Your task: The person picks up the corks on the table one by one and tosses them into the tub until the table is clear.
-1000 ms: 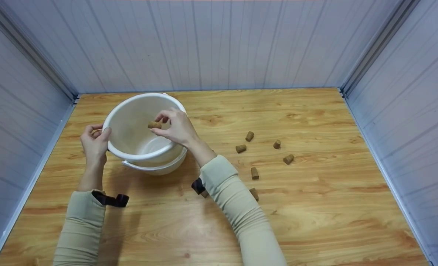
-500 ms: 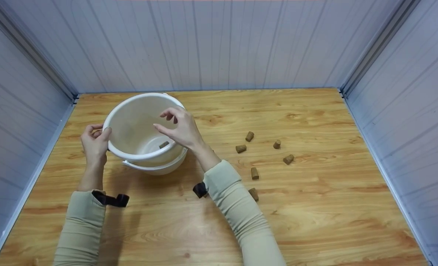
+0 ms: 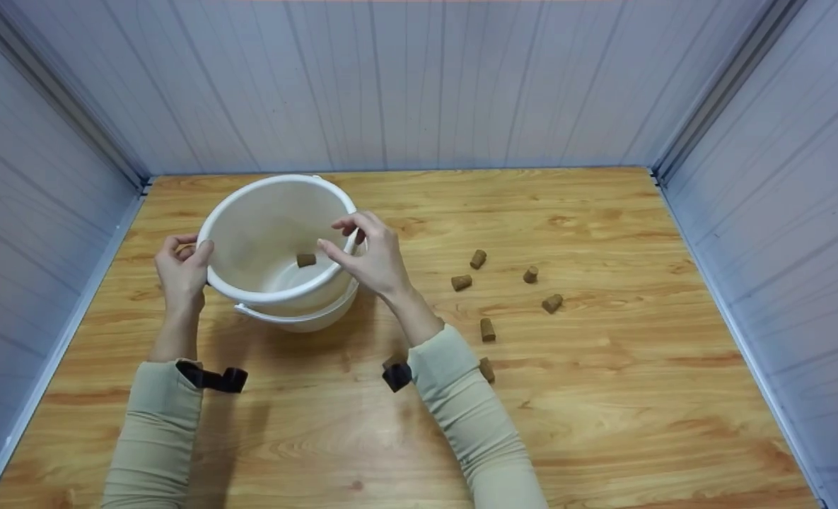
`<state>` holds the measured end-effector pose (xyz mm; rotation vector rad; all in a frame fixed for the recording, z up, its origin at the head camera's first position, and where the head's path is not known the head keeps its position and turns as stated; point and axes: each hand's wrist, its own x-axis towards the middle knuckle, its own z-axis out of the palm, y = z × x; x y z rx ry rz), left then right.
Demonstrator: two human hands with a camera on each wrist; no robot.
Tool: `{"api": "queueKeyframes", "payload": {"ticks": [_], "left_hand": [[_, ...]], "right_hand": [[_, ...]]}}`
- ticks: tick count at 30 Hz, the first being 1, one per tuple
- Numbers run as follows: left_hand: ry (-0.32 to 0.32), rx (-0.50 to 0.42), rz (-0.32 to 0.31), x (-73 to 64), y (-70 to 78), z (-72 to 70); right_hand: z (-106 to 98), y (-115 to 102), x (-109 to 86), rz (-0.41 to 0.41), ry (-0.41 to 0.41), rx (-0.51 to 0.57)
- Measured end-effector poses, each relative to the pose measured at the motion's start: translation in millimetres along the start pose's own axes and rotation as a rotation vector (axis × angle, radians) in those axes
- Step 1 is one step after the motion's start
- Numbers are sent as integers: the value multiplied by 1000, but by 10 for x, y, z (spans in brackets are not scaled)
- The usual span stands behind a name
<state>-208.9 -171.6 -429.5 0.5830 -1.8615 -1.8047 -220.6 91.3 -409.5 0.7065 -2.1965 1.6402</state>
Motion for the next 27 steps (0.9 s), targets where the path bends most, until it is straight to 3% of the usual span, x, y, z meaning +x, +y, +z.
{"api": "queueKeyframes", "payload": {"ticks": [8, 17, 22, 27], "left_hand": [[-4, 10, -9, 12, 1, 6], [-3, 35, 16, -8, 2, 1], [3, 19, -11, -13, 0, -20], [1, 13, 2, -15, 9, 6]], "right_hand": [[-141, -328, -174, 36, 11, 22], [-235, -181, -392, 242, -1, 63], [-249, -107, -525, 257, -49, 32], [-284, 4, -663, 283, -79, -14]]}}
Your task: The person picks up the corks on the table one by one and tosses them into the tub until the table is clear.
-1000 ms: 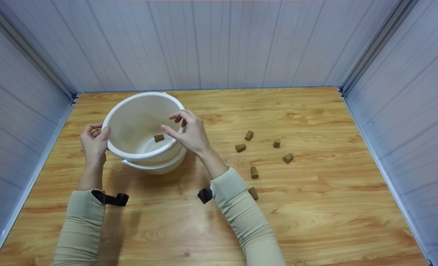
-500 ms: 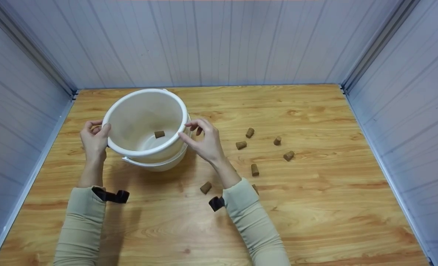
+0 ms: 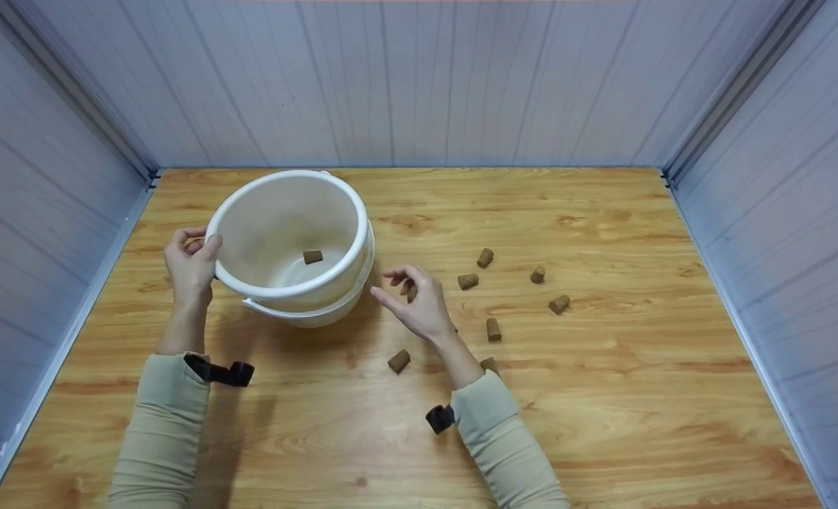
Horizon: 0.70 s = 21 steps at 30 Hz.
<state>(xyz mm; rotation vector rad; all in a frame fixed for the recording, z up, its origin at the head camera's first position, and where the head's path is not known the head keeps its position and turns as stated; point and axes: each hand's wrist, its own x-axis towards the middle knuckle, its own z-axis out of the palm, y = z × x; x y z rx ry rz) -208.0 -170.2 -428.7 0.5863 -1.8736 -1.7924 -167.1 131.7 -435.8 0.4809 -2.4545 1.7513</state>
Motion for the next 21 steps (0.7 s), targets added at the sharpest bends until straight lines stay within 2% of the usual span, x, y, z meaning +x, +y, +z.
{"api": "queueKeyframes", "payload": {"ticks": [8, 14, 21], "left_hand": [[-7, 20, -13, 3, 25, -25], [3, 32, 4, 15, 39, -30], [-15, 36, -6, -16, 22, -27]], "right_hand": [[63, 543, -94, 55, -14, -35], [66, 669, -240, 85, -88, -78], [65, 800, -459, 63, -86, -174]]}}
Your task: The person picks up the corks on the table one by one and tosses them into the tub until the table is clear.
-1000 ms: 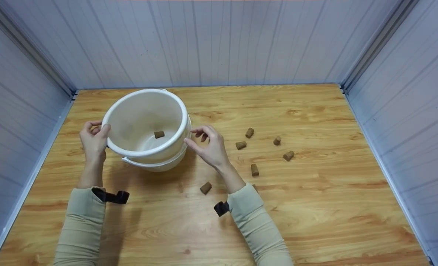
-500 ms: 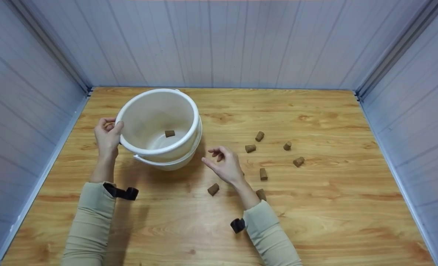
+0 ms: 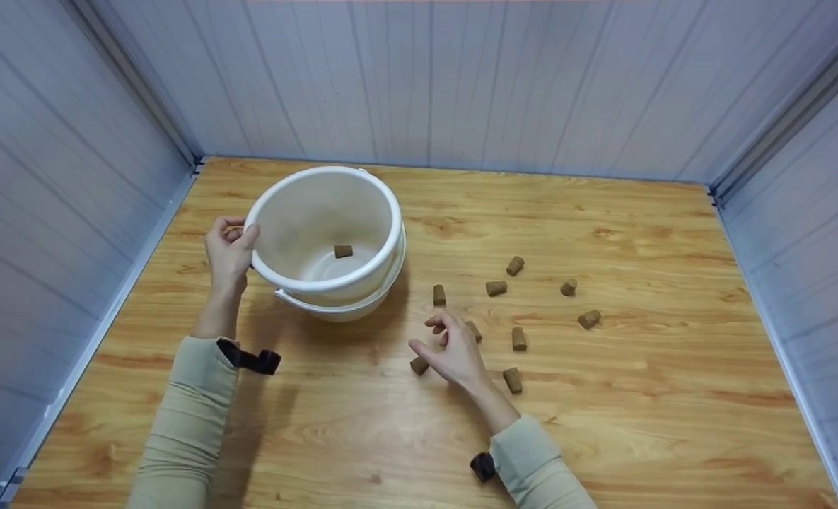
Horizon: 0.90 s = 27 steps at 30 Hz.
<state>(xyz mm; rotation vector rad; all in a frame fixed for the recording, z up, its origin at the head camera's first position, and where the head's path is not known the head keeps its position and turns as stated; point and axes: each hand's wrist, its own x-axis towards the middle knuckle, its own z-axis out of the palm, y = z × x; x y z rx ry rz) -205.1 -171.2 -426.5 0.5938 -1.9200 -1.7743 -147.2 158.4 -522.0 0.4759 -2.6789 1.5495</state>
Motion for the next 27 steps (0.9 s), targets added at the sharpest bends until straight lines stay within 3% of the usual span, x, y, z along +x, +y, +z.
{"api": "queueKeyframes", "payload": {"ticks": [11, 27], "left_hand": [[2, 10, -3, 16, 6, 11], [19, -41, 19, 13, -14, 37]], "right_hand": [[65, 159, -201, 63, -47, -68], [128, 188, -261, 48, -89, -236]]}}
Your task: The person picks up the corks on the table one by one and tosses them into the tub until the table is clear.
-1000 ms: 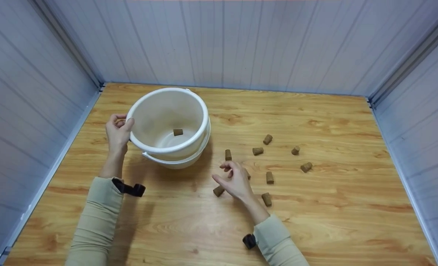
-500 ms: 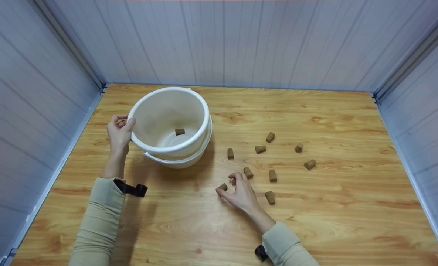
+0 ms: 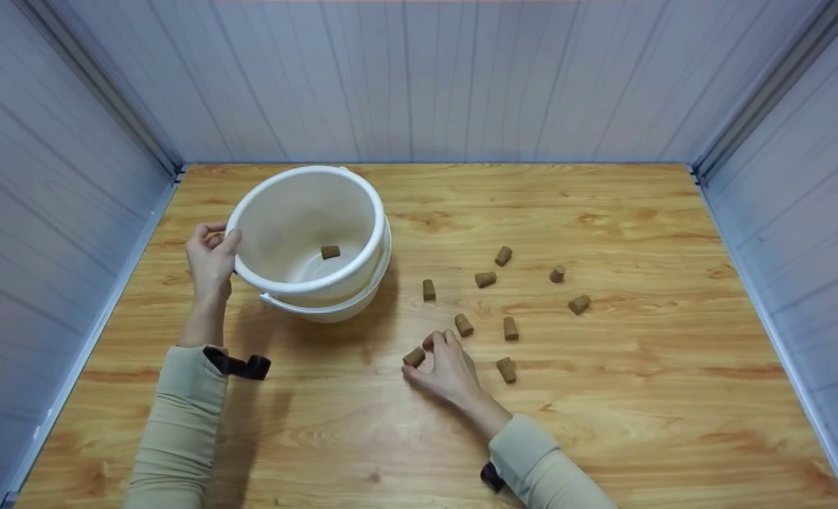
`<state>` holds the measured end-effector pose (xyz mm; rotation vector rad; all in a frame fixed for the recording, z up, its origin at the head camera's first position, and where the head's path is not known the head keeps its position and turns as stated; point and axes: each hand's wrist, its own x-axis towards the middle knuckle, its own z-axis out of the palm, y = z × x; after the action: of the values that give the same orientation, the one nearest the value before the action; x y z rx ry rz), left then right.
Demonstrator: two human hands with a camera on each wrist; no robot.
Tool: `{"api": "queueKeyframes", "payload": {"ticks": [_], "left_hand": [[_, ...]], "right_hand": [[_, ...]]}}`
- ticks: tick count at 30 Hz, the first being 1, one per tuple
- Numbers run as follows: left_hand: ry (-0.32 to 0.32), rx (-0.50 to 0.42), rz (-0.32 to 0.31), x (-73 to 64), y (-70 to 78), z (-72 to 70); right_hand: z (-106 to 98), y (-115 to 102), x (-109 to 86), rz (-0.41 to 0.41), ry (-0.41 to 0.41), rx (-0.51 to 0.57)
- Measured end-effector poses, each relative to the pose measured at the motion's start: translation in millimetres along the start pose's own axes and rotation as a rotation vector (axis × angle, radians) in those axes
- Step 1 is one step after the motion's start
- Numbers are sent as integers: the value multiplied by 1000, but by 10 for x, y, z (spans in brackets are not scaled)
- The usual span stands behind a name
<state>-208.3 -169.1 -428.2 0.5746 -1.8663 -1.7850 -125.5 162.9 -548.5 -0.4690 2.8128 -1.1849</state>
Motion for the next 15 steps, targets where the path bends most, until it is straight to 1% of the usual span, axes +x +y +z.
{"api": "queueKeyframes", "payload": {"ticks": [10, 15], "left_hand": [[5, -1, -12, 0, -7, -15], [2, -1, -11, 4, -7, -16]], "right_hand": [[13, -5, -7, 2, -14, -17], [30, -3, -2, -9, 2, -15]]}}
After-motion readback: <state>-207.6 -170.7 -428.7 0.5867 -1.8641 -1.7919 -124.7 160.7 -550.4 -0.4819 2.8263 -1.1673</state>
